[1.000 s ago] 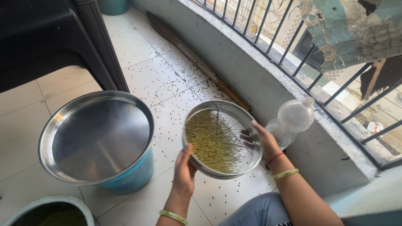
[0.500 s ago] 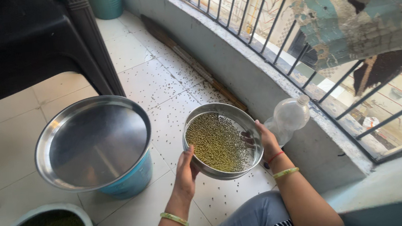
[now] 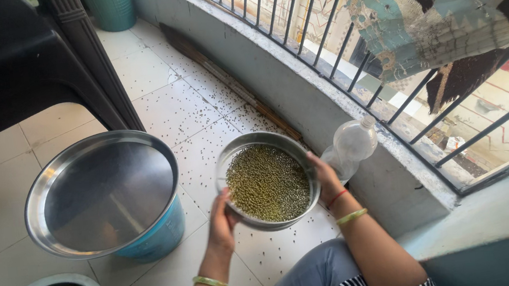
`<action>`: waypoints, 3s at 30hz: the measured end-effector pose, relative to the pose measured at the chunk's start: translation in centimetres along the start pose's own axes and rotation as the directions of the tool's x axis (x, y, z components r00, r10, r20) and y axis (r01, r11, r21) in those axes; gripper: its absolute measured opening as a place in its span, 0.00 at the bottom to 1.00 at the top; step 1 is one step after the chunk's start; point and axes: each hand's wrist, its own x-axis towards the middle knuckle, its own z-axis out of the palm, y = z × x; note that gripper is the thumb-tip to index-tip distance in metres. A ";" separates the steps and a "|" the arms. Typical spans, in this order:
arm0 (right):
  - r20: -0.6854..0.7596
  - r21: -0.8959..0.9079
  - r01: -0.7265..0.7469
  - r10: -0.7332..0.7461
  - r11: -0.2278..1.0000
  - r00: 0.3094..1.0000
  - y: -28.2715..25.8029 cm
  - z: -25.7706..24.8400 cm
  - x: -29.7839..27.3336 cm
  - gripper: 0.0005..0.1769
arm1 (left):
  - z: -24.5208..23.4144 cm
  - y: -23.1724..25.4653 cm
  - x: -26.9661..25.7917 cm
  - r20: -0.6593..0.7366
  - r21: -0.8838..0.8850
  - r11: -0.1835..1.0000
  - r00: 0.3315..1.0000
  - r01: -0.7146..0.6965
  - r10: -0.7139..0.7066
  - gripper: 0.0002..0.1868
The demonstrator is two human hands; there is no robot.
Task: The person sits on a tiled balcony floor and sorts green mung beans by hand. They pour beans from a sieve into a metal tray, then pick out debris and transfer the sorted beans into a larger metal bowl.
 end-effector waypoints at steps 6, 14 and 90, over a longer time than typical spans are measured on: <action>0.240 -0.298 0.149 -0.077 0.943 0.968 2.4 0.2 0.1 0.30 | -2.6 1.3 0.8 -0.159 -0.162 0.980 0.984 -0.111 0.085 0.33; 0.060 -0.195 0.102 -0.092 0.975 0.994 1.2 -0.1 0.4 0.30 | -2.2 0.8 1.8 -0.030 -0.002 0.999 0.998 0.054 -0.054 0.30; 0.034 0.459 0.219 -0.263 0.861 0.964 4.0 2.7 -17.6 0.26 | -12.9 15.5 -15.6 -0.361 -0.089 0.942 0.892 -0.325 0.273 0.50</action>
